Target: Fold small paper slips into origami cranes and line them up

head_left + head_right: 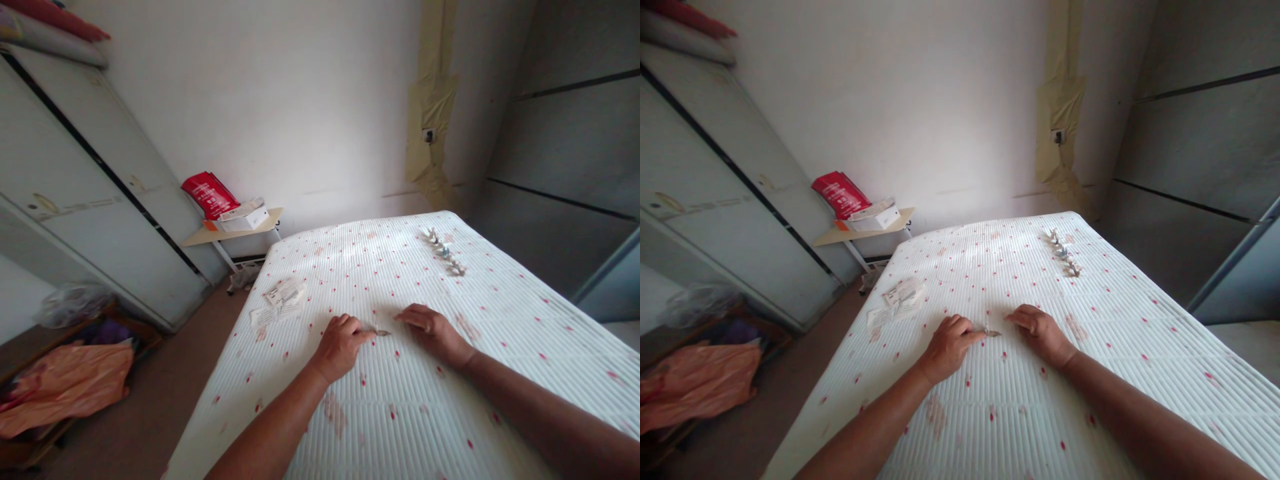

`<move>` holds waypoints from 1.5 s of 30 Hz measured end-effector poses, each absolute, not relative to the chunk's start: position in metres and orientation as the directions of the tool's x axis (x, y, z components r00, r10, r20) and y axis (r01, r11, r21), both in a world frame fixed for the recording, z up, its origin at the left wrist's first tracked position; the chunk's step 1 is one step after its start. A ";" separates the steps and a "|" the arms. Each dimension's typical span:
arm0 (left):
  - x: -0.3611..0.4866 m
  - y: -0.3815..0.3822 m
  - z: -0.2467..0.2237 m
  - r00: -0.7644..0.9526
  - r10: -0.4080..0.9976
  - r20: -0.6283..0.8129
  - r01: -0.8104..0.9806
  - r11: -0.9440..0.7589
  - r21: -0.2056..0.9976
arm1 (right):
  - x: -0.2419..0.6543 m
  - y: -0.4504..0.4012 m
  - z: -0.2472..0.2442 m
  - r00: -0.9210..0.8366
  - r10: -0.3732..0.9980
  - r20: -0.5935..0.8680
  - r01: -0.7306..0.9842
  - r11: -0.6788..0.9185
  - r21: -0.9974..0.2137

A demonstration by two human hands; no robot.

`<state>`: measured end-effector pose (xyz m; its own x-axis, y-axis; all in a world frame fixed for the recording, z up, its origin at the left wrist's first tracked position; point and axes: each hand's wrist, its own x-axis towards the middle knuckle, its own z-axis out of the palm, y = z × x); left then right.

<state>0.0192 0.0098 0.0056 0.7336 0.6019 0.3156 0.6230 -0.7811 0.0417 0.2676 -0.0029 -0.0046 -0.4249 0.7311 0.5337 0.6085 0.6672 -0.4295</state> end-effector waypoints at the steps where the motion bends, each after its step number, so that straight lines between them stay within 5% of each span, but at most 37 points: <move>1: 0.019 0.010 0.005 0.733 0.598 0.324 0.619 -0.784 0.046 | 0.269 -0.002 -0.006 -0.398 0.740 0.543 0.599 0.658 -0.456; 5: 0.017 0.011 0.002 0.732 0.579 0.359 0.604 -0.795 0.050 | 0.269 -0.001 -0.006 -0.390 0.738 0.551 0.593 0.659 -0.462; 14: 0.016 0.009 0.001 0.730 0.574 0.370 0.605 -0.795 0.039 | 0.262 -0.006 -0.004 -0.519 0.686 0.511 0.656 0.702 -0.277; 28: 0.028 -0.001 0.009 0.737 0.607 0.297 0.640 -0.768 -0.019 | 0.239 -0.012 0.006 -0.618 0.717 0.321 0.707 0.686 -0.172; 31: 0.030 -0.001 0.008 0.728 0.620 0.294 0.648 -0.762 0.002 | 0.237 -0.008 0.005 -0.585 0.740 0.334 0.713 0.664 -0.223; 38: 0.028 0.001 0.005 0.738 0.606 0.298 0.638 -0.770 -0.013 | 0.236 0.008 0.005 -0.386 0.876 0.290 0.591 0.476 -0.651; 45: 0.027 -0.001 0.003 0.721 0.625 0.299 0.666 -0.744 -0.053 | 0.223 0.015 0.012 -0.533 0.803 0.266 0.571 0.574 -0.587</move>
